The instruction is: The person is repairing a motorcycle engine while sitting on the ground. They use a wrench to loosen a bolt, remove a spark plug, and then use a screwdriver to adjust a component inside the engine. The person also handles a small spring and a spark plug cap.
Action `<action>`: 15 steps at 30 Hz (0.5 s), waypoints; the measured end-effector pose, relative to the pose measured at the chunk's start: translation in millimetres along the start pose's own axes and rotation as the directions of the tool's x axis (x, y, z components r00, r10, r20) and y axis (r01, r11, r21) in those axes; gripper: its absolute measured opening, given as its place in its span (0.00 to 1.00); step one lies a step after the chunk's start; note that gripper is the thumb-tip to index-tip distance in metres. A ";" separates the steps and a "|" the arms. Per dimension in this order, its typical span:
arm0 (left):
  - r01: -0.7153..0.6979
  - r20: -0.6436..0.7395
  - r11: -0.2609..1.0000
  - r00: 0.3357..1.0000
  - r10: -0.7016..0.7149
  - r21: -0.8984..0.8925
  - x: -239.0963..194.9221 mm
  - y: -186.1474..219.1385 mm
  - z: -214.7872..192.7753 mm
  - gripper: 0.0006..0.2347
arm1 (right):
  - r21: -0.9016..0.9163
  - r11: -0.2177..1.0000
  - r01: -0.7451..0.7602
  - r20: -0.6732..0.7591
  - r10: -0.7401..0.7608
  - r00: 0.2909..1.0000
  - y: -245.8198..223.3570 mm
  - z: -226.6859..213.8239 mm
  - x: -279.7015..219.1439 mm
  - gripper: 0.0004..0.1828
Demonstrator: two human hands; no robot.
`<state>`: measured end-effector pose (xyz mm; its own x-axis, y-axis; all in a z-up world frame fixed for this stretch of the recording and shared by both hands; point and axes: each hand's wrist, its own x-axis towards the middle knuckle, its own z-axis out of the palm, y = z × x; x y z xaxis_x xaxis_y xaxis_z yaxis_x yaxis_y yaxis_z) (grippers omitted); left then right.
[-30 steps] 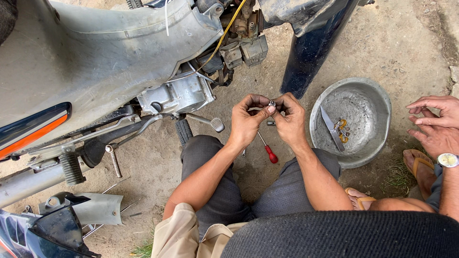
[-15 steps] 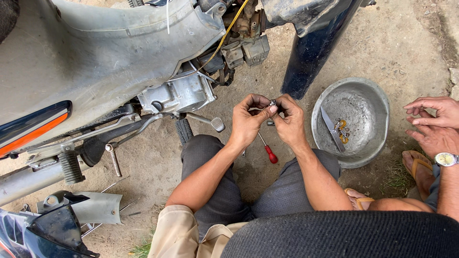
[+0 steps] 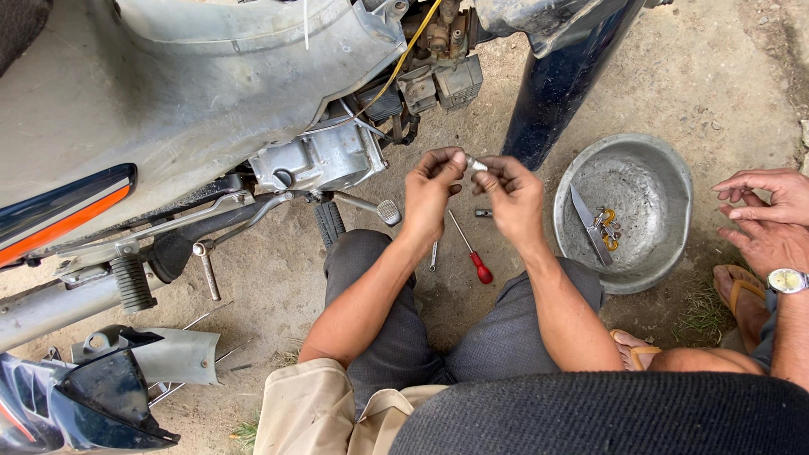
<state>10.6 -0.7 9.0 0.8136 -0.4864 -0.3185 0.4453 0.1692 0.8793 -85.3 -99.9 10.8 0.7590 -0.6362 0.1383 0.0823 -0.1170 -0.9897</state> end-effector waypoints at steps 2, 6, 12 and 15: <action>0.055 0.021 0.998 0.998 -0.054 -0.027 3.9 -2.0 -4.6 0.12 | 0.081 0.997 -0.015 -0.007 0.016 1.000 6.8 -5.9 5.8 0.07; -0.003 0.067 0.998 0.998 -0.001 0.064 5.7 -7.9 -5.0 0.11 | 0.338 0.939 -0.058 -0.077 0.090 0.993 51.3 -16.7 16.4 0.10; -0.214 0.218 0.929 0.964 0.152 0.302 -1.9 -2.5 -3.0 0.10 | 0.501 0.859 -0.106 -0.045 0.148 0.988 63.3 -30.5 21.0 0.11; -0.248 0.239 0.862 0.959 0.153 0.442 -15.8 18.2 -5.1 0.11 | 0.469 0.877 -0.101 -0.030 0.130 0.991 66.4 -36.1 18.0 0.11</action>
<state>7.8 14.5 28.3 0.7593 -0.6450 -0.0860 0.0173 -0.1121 0.9935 -89.5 -146.6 -51.1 0.7438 -0.6683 0.0093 0.2981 0.3193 -0.8996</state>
